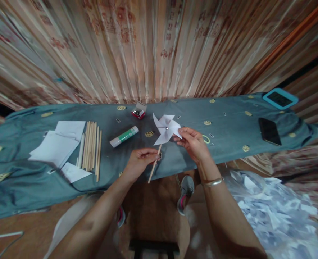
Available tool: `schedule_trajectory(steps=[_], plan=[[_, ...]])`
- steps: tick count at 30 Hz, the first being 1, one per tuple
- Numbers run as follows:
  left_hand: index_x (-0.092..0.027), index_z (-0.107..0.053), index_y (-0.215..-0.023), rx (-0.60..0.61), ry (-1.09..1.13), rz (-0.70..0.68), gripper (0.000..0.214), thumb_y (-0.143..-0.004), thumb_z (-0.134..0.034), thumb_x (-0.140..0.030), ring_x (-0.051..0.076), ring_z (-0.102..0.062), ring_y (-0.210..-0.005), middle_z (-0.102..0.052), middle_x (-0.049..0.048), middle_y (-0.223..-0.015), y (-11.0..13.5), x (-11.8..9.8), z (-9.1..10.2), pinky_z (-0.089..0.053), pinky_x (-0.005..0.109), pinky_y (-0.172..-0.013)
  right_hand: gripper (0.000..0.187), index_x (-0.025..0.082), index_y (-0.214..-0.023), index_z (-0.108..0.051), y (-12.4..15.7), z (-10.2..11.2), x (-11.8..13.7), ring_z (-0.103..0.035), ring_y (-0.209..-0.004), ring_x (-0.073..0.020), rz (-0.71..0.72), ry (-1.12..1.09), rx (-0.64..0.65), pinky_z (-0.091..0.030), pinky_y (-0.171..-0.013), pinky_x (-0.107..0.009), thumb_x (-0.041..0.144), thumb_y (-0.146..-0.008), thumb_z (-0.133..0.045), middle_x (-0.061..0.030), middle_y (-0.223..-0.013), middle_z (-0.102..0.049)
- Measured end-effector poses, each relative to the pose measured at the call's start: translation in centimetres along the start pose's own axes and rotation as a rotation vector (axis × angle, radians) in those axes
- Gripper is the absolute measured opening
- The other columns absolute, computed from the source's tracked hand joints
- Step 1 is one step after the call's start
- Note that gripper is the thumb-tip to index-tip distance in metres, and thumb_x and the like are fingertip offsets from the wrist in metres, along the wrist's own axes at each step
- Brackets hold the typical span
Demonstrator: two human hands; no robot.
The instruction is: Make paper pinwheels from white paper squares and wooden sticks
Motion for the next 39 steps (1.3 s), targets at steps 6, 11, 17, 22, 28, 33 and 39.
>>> schedule_trajectory(steps=[6, 11, 17, 22, 28, 33, 39], plan=[[-0.016, -0.076, -0.071, -0.065, 0.001, -0.060, 0.023, -0.052, -0.082, -0.029, 0.013, -0.063, -0.059, -0.072, 0.0010, -0.062, 0.0, -0.2, 0.6, -0.052, 0.025, -0.063, 0.035, 0.019, -0.065, -0.071, 0.3, -0.8, -0.5, -0.061, -0.056, -0.0073, -0.014, 0.031, 0.050, -0.049, -0.050, -0.015, 0.045, -0.049, -0.089, 0.0017, -0.064, -0.070], [-0.017, -0.076, -0.071, -0.099, 0.025, -0.070, 0.024, -0.052, -0.083, -0.029, 0.014, -0.064, -0.061, -0.072, 0.0007, -0.064, 0.0, -0.4, 0.8, -0.053, 0.026, -0.067, 0.031, 0.019, -0.061, -0.072, 0.7, -2.3, -1.3, -0.058, -0.055, -0.0065, -0.041, 0.060, 0.123, -0.048, -0.054, -0.016, 0.044, -0.052, -0.088, 0.0023, -0.060, -0.068], [-0.017, -0.076, -0.073, -0.089, 0.005, -0.107, 0.025, -0.053, -0.083, -0.031, 0.016, -0.065, -0.063, -0.072, 0.0019, -0.066, -0.1, -0.7, 1.0, -0.054, 0.029, -0.070, 0.036, 0.021, -0.064, -0.074, 1.4, -4.4, -1.9, -0.062, -0.058, -0.0096, -0.044, 0.122, 0.224, -0.047, -0.056, -0.020, 0.052, -0.051, -0.086, 0.0005, -0.065, -0.072], [-0.017, -0.076, -0.074, -0.085, 0.018, -0.084, 0.025, -0.054, -0.083, -0.031, 0.015, -0.065, -0.062, -0.072, 0.0014, -0.065, -0.1, -0.7, 1.4, -0.052, 0.027, -0.067, 0.039, 0.019, -0.061, -0.074, 1.1, -2.0, -0.7, -0.056, -0.053, -0.0078, 0.016, 0.180, 0.137, -0.042, -0.049, -0.019, 0.057, -0.059, -0.081, -0.0027, -0.066, -0.073], [-0.016, -0.076, -0.073, -0.032, 0.041, -0.018, 0.029, -0.052, -0.085, -0.033, 0.014, -0.064, -0.060, -0.072, 0.0025, -0.063, 0.5, -0.5, 1.1, -0.051, 0.026, -0.063, 0.030, 0.023, -0.067, -0.074, -0.1, 1.6, 0.9, -0.056, -0.058, -0.0068, 0.189, 0.013, -0.157, -0.043, -0.051, -0.018, 0.046, -0.055, -0.087, 0.0006, -0.074, -0.074], [-0.015, -0.077, -0.075, 0.047, 0.003, 0.026, 0.030, -0.053, -0.085, -0.035, 0.014, -0.065, -0.060, -0.072, 0.0034, -0.064, 0.9, -0.1, 0.5, -0.051, 0.025, -0.061, 0.032, 0.025, -0.080, -0.075, -0.6, 0.1, 0.3, -0.065, -0.075, -0.0131, 0.137, -0.057, -0.050, -0.052, -0.069, -0.025, 0.045, -0.057, -0.086, 0.0000, -0.078, -0.075], [-0.016, -0.077, -0.075, 0.057, -0.033, 0.021, 0.029, -0.054, -0.085, -0.036, 0.014, -0.064, -0.061, -0.072, 0.0034, -0.065, 0.8, 0.5, 0.4, -0.051, 0.024, -0.061, 0.027, 0.024, -0.072, -0.076, -0.5, -0.6, 0.5, -0.062, -0.066, -0.0127, 0.108, -0.093, -0.036, -0.053, -0.063, -0.025, 0.038, -0.052, -0.087, 0.0008, -0.075, -0.075]])
Point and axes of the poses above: each hand's wrist, its own y-axis away from the middle knuckle, its own z-axis out of the back of the hand, x = y × z, the point moved 6 cm from there along -y, towards the middle knuckle
